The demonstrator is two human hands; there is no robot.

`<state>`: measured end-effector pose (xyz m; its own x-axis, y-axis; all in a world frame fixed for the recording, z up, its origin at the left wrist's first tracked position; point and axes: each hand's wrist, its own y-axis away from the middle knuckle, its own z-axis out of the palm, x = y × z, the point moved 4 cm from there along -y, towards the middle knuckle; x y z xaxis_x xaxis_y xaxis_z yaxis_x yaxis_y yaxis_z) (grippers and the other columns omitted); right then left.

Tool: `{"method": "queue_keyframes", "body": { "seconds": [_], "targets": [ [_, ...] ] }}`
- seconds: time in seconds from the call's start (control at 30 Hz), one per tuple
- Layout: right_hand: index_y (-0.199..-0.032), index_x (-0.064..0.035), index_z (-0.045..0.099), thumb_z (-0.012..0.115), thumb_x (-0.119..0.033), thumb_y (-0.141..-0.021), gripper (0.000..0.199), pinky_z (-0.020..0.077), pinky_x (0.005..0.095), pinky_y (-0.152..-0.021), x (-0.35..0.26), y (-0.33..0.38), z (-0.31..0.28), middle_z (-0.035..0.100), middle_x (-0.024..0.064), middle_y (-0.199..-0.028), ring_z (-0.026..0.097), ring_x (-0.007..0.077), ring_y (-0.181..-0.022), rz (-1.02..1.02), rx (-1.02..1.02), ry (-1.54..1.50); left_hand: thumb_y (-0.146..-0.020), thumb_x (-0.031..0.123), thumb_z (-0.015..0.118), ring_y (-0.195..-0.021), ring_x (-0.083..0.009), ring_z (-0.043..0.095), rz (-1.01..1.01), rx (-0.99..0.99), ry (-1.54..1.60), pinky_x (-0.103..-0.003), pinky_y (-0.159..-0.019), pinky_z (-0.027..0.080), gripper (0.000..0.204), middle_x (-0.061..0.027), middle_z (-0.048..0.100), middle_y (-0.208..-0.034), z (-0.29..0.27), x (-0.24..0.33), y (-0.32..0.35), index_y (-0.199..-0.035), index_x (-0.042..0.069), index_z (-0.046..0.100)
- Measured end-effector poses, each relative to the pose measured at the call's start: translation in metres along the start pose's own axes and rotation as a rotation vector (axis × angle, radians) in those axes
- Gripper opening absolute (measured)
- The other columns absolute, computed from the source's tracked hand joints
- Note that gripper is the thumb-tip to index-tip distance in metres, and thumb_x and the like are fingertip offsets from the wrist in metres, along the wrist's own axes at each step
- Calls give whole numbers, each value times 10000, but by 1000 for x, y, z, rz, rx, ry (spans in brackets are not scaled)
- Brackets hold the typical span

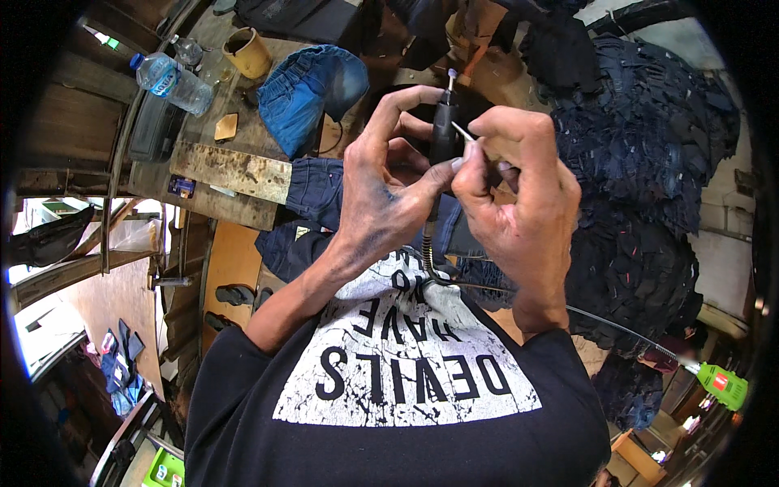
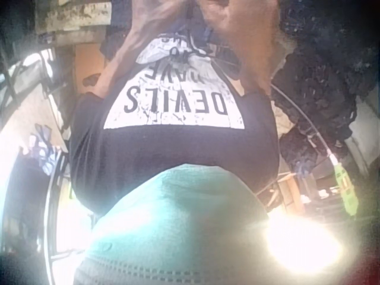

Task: The person uses a handheld electric tool to remove threads and loose fibers from a pair of dark denim shorts. They then use pliers to adjust a small metal component on the tool and place it back into a tool tray.

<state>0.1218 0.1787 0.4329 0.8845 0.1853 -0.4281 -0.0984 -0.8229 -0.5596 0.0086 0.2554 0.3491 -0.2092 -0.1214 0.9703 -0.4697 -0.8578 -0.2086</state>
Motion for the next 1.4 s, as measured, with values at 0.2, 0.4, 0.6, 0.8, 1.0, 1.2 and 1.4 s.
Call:
{"method": "queue_keyframes", "body": {
  "seconds": [0.2, 0.4, 0.6, 0.8, 1.0, 1.2, 1.4],
  "targets": [
    [-1198, -51, 550, 670, 21, -984, 255, 536, 241, -631, 11, 0, 8, 706, 58, -847, 689, 78, -740, 108, -81, -222, -847, -16, 807, -756, -88, 698, -6, -32, -25, -232, -682, 578, 616, -39, 715, -976, -2, -2, 6, -1409, 81, 574],
    [-1212, -36, 547, 724, -66, -1001, 277, 526, 228, -689, 33, 16, 32, 684, 37, -866, 670, 74, -799, 338, -104, -780, -895, -3, 766, -1012, -110, 671, -89, -125, 302, -307, -915, 565, 650, -59, 661, -1142, -3, -15, 9, -1478, 89, 491],
    [-1270, -47, 523, 792, -92, -978, 400, 429, 179, -640, 46, 27, 45, 612, -13, -815, 559, 23, -723, 375, 0, -882, -1045, 220, 618, -1110, -139, 584, -128, -257, 588, -325, -1004, 490, 567, -89, 554, -1246, -9, -16, 14, -1529, 77, 359],
    [-1294, -65, 543, 938, -171, -852, 601, 338, 182, -641, 54, 39, 62, 513, -70, -818, 429, 11, -731, 417, 57, -998, -1117, 356, 596, -1159, -128, 517, -95, -225, 521, -337, -1032, 458, 590, -89, 526, -1271, 0, -17, 21, -1529, 66, 287],
    [-1352, -49, 532, 919, -319, -882, 666, 415, 198, -739, 59, 59, 107, 557, -38, -991, 492, 26, -857, 642, -11, -1424, -1091, 417, 633, -1175, -138, 536, -103, -118, 477, -337, -1050, 458, 632, -98, 550, -1251, -9, -23, 31, -1492, 47, 313],
    [-1359, -44, 550, 743, -229, -1006, 443, 494, 269, -777, 88, 93, 178, 628, 18, -1043, 612, 93, -931, 583, -308, -1085, -1093, 441, 618, -994, -97, 557, -82, 105, 309, -276, -878, 500, 620, -76, 585, -1157, -39, -36, 41, -1484, 55, 332],
    [-1164, 40, 635, 535, -28, -1006, 199, 521, 494, -923, 101, 161, 271, 693, 238, -1199, 662, 451, -1070, 338, -653, -474, -1138, 369, 538, -865, -69, 541, -48, 298, 324, -241, -777, 484, 504, -168, 625, -1301, -68, -46, 52, -1485, 62, 339]
  ]
}}
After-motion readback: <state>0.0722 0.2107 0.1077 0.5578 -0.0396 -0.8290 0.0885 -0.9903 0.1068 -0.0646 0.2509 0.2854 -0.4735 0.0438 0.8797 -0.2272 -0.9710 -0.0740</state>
